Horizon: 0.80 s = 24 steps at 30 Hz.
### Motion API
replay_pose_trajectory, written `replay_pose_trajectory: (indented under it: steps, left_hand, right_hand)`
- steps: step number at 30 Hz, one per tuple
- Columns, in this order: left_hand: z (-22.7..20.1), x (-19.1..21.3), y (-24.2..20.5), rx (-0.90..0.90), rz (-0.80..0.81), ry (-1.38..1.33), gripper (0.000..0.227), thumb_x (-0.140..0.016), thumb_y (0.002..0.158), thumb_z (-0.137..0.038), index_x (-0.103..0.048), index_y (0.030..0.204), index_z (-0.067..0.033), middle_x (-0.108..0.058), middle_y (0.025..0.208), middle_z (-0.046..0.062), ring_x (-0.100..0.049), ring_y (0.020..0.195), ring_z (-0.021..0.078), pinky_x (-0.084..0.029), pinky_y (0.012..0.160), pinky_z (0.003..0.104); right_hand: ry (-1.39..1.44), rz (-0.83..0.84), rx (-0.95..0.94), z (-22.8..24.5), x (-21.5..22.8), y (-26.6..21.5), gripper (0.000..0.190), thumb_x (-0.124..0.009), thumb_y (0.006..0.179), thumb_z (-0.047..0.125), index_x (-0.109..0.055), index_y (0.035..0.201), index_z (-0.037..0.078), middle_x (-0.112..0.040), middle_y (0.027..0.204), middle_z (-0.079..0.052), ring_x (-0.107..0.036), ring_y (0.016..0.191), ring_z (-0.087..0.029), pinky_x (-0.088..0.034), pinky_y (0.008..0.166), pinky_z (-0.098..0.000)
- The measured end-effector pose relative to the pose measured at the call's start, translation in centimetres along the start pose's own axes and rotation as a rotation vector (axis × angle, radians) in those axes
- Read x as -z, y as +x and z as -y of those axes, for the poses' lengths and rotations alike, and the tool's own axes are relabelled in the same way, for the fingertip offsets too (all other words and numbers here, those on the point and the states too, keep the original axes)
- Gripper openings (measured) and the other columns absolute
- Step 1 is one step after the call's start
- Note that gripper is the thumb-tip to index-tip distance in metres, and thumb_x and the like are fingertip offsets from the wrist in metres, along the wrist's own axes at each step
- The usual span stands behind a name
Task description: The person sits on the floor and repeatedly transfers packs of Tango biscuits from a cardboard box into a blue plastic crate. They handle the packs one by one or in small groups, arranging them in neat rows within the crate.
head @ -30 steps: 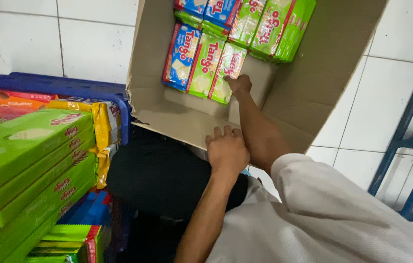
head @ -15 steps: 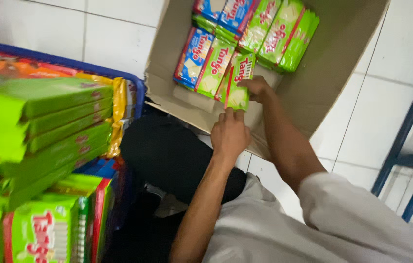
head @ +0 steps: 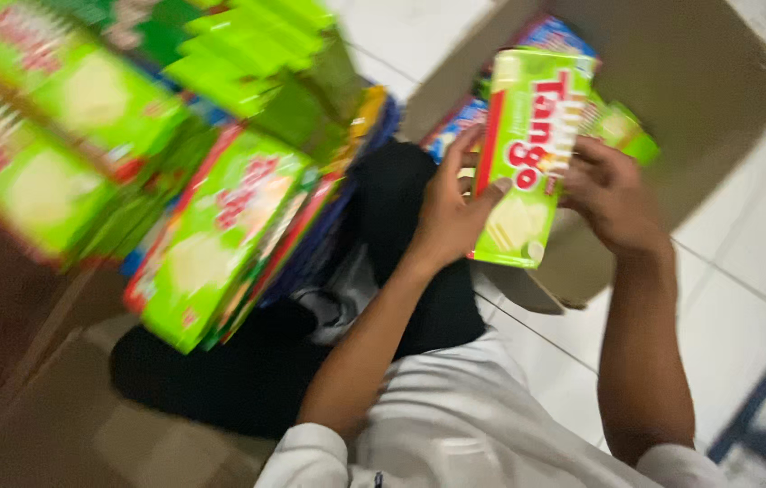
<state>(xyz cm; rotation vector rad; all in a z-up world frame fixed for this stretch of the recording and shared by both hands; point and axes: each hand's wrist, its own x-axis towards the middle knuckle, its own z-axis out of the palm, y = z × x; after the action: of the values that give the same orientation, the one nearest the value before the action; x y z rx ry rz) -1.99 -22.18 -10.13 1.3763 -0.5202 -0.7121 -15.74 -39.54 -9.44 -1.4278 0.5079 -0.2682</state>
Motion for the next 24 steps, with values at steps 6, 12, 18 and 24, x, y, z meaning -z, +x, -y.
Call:
replay_pose_trajectory:
  steps: [6, 12, 18, 24]
  left_hand:
    - [-12.9, 9.8, -11.3, -0.379, 0.011, 0.623, 0.053, -0.057, 0.102, -0.016, -0.04, 0.152, -0.0083, -0.062, 0.138, 0.018, -0.061, 0.126, 0.0341, -0.044, 0.11, 0.041]
    - [-17.7, 24.8, -15.4, -0.37, 0.138, 1.114, 0.049, -0.054, 0.106, -0.023, -0.046, 0.151, -0.0048, -0.059, 0.13, 0.024, -0.056, 0.114, 0.0381, -0.042, 0.099, 0.047]
    - [-16.3, 31.3, -12.2, -0.254, 0.026, 1.238, 0.059, -0.065, 0.096, -0.016, -0.048, 0.151, -0.0039, -0.057, 0.143, 0.027, -0.054, 0.129, 0.0446, -0.039, 0.107, 0.049]
    - [-14.1, 25.1, -13.2, -0.365, -0.279, 1.521, 0.037, -0.071, 0.095, -0.02, -0.062, 0.128, -0.0055, -0.059, 0.113, 0.021, -0.058, 0.098, 0.0431, -0.048, 0.081, 0.057]
  right_hand:
    - [-0.04, 0.17, 0.054, 0.6, -2.9, 0.7, 0.062, -0.053, 0.099, 0.022, -0.04, 0.157, 0.002, -0.059, 0.127, -0.026, -0.067, 0.109, -0.044, -0.058, 0.09, -0.0489]
    - [-0.194, 0.336, 0.031, 2.7, -9.4, 2.3, 0.053, -0.048, 0.102, 0.016, -0.043, 0.153, -0.001, -0.063, 0.131, -0.028, -0.067, 0.106, -0.034, -0.056, 0.091, -0.0425]
    - [-0.261, 0.375, -0.001, 2.3, -11.9, 4.3, 0.046, -0.053, 0.102, 0.017, -0.052, 0.147, 0.003, -0.067, 0.126, -0.023, -0.069, 0.108, -0.032, -0.055, 0.091, -0.0382]
    - [-0.246, 0.323, -0.018, 1.6, -11.1, 4.8, 0.047, -0.053, 0.103, 0.024, -0.054, 0.146, 0.005, -0.067, 0.125, -0.022, -0.069, 0.106, -0.03, -0.055, 0.091, -0.0378]
